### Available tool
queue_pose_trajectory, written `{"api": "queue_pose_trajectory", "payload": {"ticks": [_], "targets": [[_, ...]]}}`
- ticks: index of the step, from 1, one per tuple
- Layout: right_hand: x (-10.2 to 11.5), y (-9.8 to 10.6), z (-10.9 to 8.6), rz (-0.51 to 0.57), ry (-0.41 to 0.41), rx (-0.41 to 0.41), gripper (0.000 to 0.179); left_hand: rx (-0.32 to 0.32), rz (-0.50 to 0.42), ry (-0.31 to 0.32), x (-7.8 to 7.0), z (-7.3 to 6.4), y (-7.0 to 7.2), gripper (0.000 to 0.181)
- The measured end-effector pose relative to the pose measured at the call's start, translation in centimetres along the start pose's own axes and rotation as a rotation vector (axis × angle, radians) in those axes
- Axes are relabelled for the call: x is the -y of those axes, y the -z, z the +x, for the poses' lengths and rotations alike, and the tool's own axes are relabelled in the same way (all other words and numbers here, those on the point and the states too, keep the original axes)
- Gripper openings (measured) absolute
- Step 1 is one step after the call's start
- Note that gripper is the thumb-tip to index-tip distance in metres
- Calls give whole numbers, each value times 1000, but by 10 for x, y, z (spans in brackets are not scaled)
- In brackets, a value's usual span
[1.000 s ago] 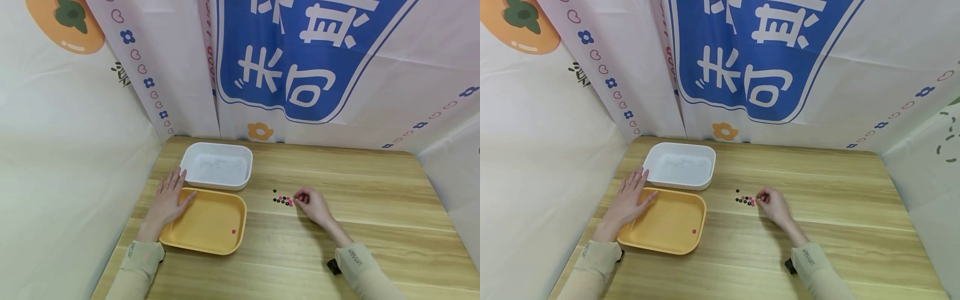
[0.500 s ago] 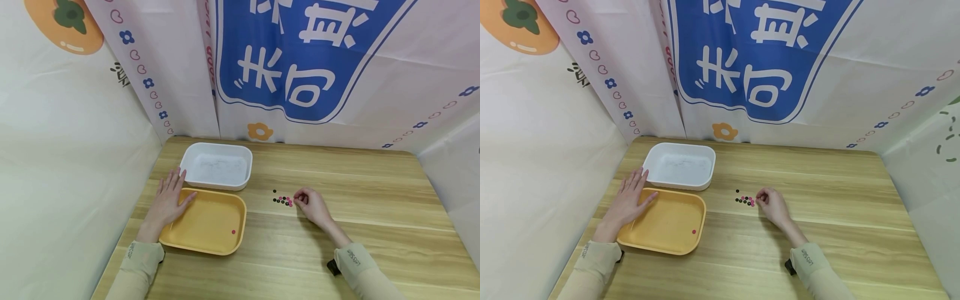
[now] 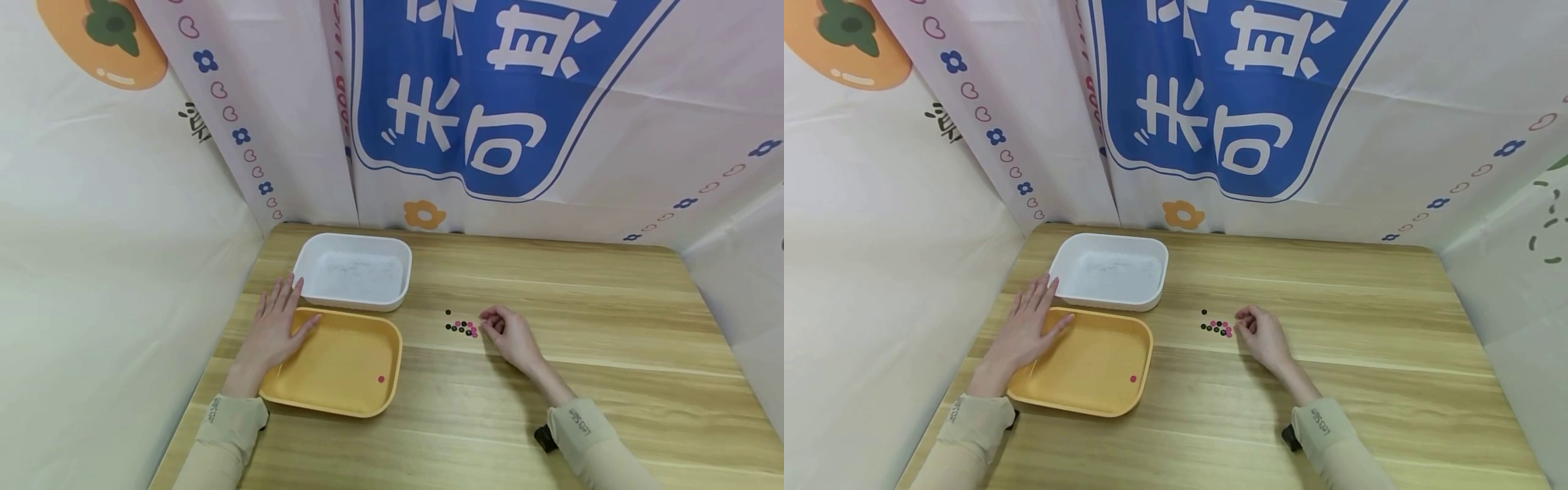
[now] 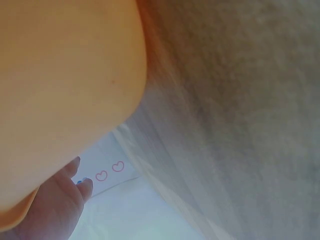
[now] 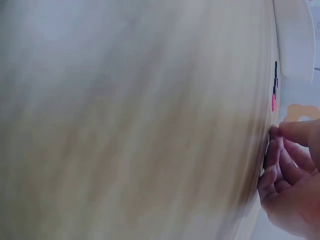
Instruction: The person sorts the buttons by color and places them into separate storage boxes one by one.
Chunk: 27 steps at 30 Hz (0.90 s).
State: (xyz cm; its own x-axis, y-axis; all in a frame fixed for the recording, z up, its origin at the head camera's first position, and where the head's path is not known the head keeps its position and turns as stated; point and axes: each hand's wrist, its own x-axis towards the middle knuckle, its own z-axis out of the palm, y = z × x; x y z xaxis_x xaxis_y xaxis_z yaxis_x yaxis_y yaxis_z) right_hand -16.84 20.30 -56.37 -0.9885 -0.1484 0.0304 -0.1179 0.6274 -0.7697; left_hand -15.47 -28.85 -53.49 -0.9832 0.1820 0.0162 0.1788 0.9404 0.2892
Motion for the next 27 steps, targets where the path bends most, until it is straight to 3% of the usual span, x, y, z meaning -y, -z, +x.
{"api": "queue_pose_trajectory", "payload": {"ticks": [17, 27], "targets": [[-2, 5, -8, 103, -44, 8, 17, -10, -7, -5, -2, -1, 1, 91], [29, 4, -12, 198, 21, -42, 22, 6, -9, 0, -2, 0, 1, 90]]}}
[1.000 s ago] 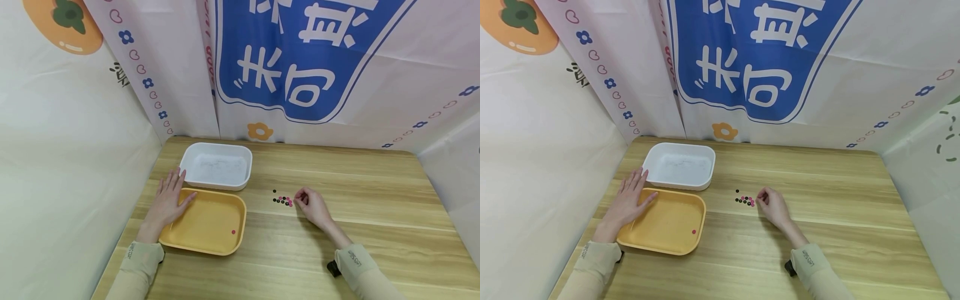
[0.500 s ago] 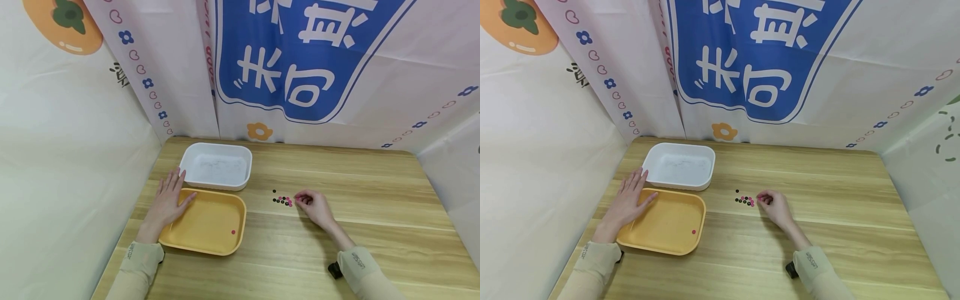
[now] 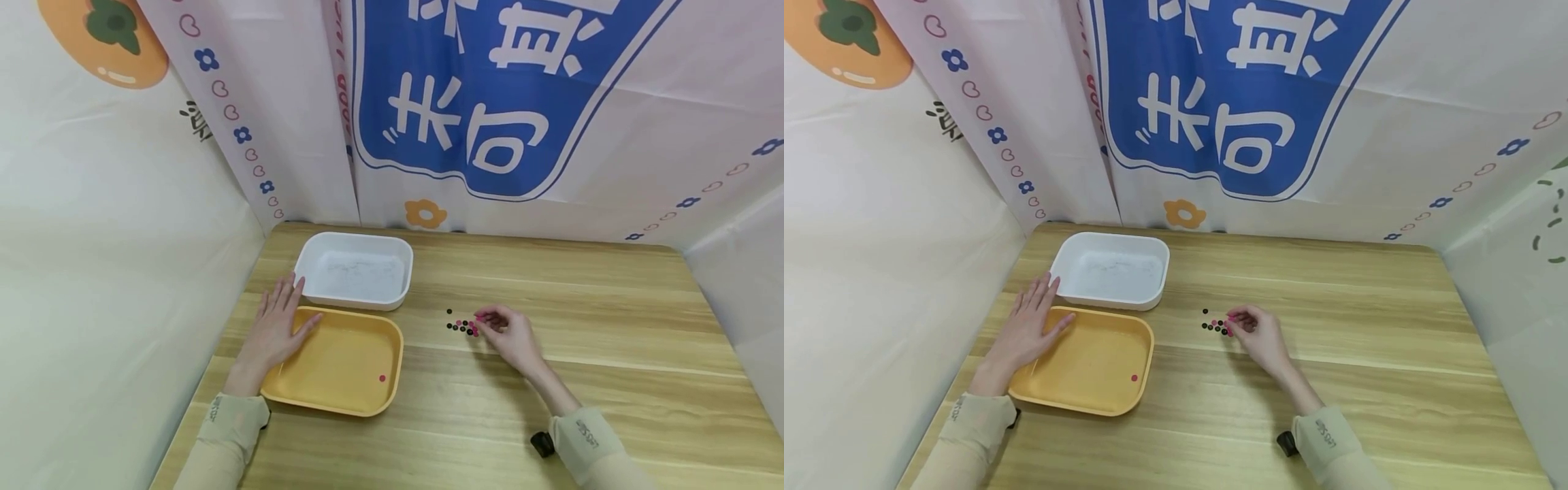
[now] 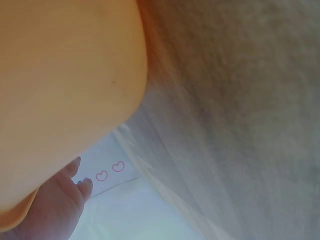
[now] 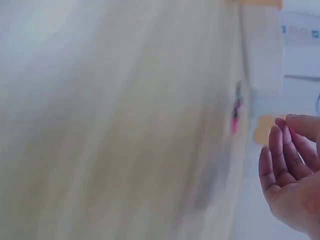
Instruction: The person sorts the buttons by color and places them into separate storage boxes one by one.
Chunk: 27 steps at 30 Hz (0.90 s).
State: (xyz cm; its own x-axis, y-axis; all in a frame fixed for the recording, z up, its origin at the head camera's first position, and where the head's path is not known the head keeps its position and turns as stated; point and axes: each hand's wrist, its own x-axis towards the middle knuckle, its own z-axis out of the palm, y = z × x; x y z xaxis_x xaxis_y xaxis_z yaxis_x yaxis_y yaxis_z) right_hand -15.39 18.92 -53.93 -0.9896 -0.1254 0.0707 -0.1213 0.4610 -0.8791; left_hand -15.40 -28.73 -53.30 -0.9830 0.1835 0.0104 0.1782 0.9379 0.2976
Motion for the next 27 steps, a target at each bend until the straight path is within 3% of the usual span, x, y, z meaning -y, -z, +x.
{"api": "queue_pose_trajectory", "payload": {"ticks": [13, 27], "targets": [[54, -40, -4, 128, 194, 56, 15, 2, -2, 5, -1, 0, 1, 89], [75, -86, -14, 198, 290, 153, 14, 14, -8, 10, 0, 0, 0, 90]]}}
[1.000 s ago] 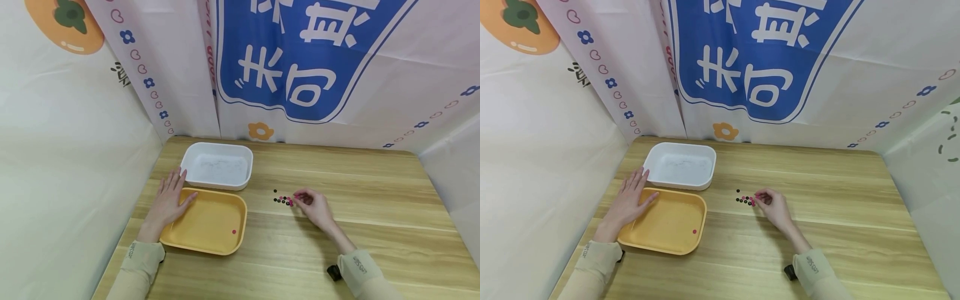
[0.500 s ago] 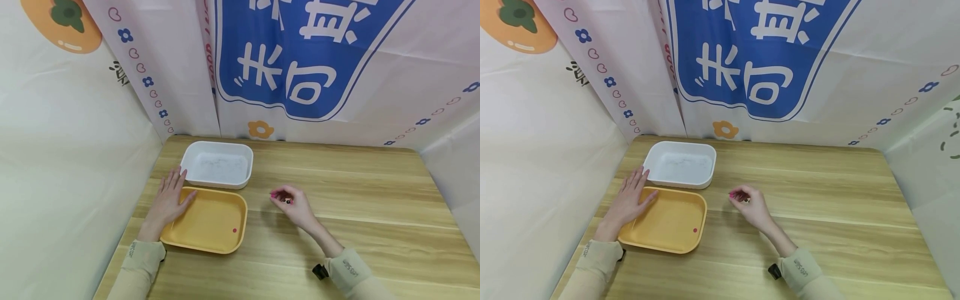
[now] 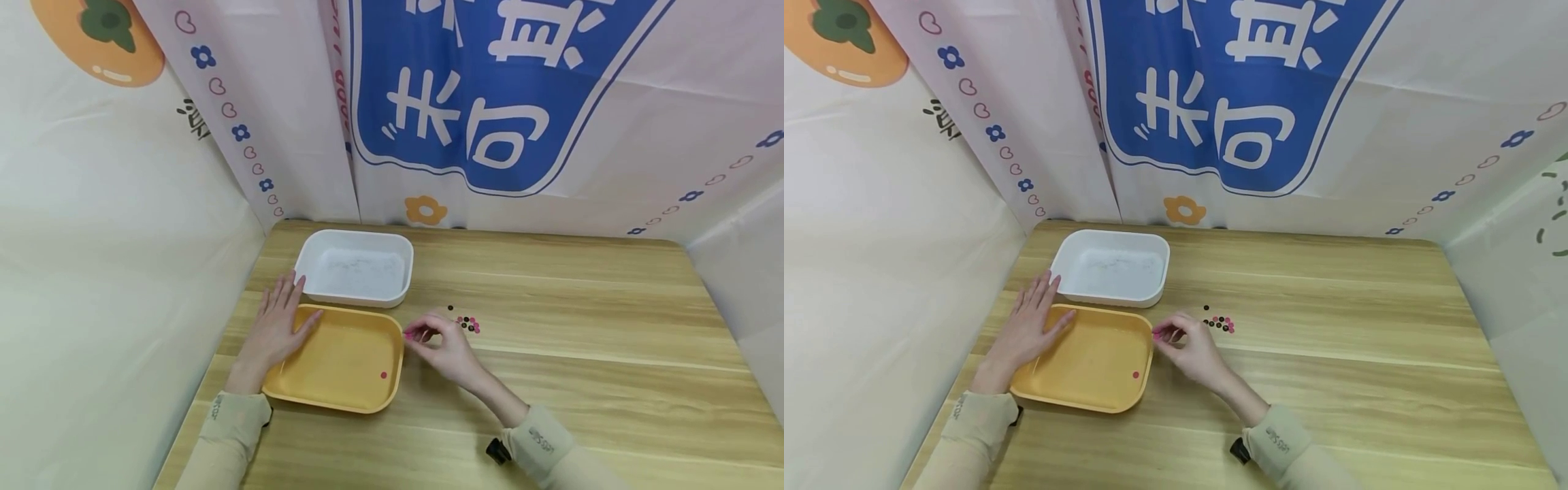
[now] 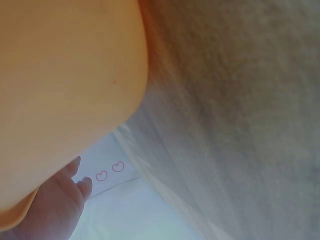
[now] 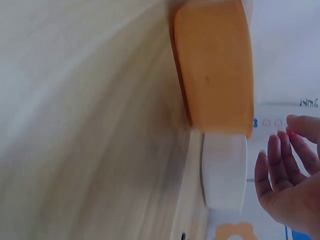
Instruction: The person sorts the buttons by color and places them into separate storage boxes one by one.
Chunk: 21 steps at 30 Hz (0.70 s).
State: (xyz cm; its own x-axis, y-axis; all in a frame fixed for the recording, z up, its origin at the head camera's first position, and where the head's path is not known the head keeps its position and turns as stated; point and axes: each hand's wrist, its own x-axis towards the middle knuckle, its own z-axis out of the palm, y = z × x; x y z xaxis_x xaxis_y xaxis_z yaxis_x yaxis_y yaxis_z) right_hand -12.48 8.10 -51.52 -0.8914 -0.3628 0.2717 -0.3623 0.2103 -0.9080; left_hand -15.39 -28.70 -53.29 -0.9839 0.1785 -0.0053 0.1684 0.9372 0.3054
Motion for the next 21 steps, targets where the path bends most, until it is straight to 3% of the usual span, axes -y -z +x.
{"api": "queue_pose_trajectory", "payload": {"ticks": [11, 21], "targets": [[10, -35, 1, 49, 51, 87, 13, 3, 9, 5, 1, 1, 0, 91], [9, -43, 0, -14, 52, 96, 13, 6, 16, 4, 1, 2, -1, 92]]}}
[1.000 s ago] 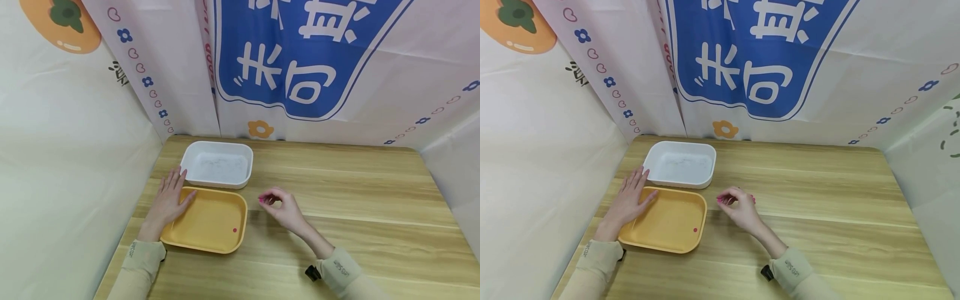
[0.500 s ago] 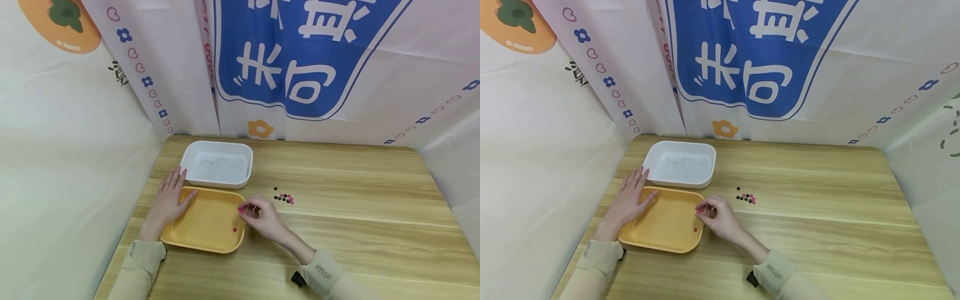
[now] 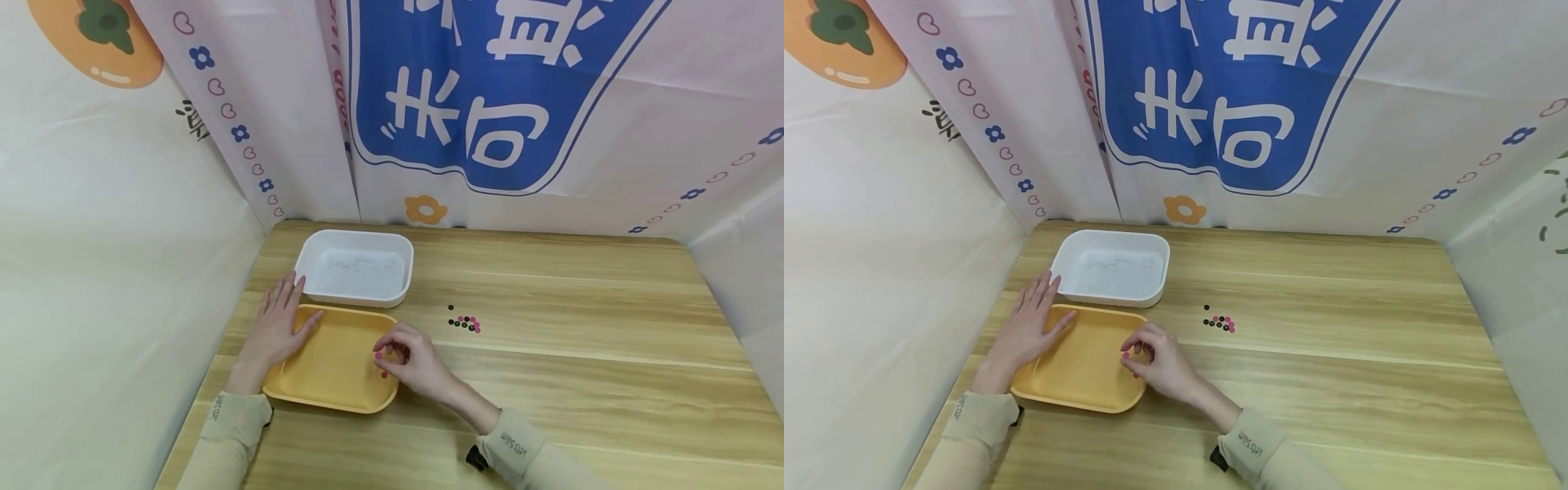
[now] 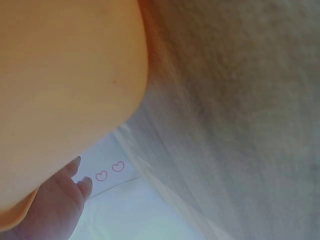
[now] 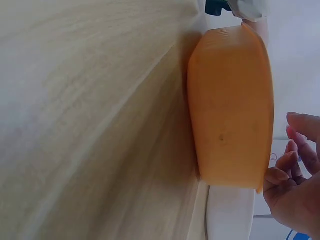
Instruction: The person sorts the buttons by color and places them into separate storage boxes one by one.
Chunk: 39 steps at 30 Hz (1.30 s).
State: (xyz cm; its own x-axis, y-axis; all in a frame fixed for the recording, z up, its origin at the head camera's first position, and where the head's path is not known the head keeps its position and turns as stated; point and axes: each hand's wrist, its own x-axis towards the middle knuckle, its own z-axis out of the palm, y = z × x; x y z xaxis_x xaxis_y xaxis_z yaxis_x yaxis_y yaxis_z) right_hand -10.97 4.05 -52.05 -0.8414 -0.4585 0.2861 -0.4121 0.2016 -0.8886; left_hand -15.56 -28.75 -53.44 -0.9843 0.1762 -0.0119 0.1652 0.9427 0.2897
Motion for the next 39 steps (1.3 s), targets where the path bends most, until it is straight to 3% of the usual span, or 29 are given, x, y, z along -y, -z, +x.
{"api": "queue_pose_trajectory", "payload": {"ticks": [7, 16, 24, 39], "targets": [[-6, 13, -2, 35, -12, -28, 19, -7, 4, -2, 0, 0, 0, 92], [-16, 56, -3, -3, -110, -143, 22, -19, 7, -7, 0, 0, 0, 92], [-29, 87, -5, -26, -160, -190, 21, -15, 8, -8, 0, 0, -1, 92], [-61, 116, -20, -64, -282, -227, 29, -15, 9, -10, 1, 1, -2, 93]]}}
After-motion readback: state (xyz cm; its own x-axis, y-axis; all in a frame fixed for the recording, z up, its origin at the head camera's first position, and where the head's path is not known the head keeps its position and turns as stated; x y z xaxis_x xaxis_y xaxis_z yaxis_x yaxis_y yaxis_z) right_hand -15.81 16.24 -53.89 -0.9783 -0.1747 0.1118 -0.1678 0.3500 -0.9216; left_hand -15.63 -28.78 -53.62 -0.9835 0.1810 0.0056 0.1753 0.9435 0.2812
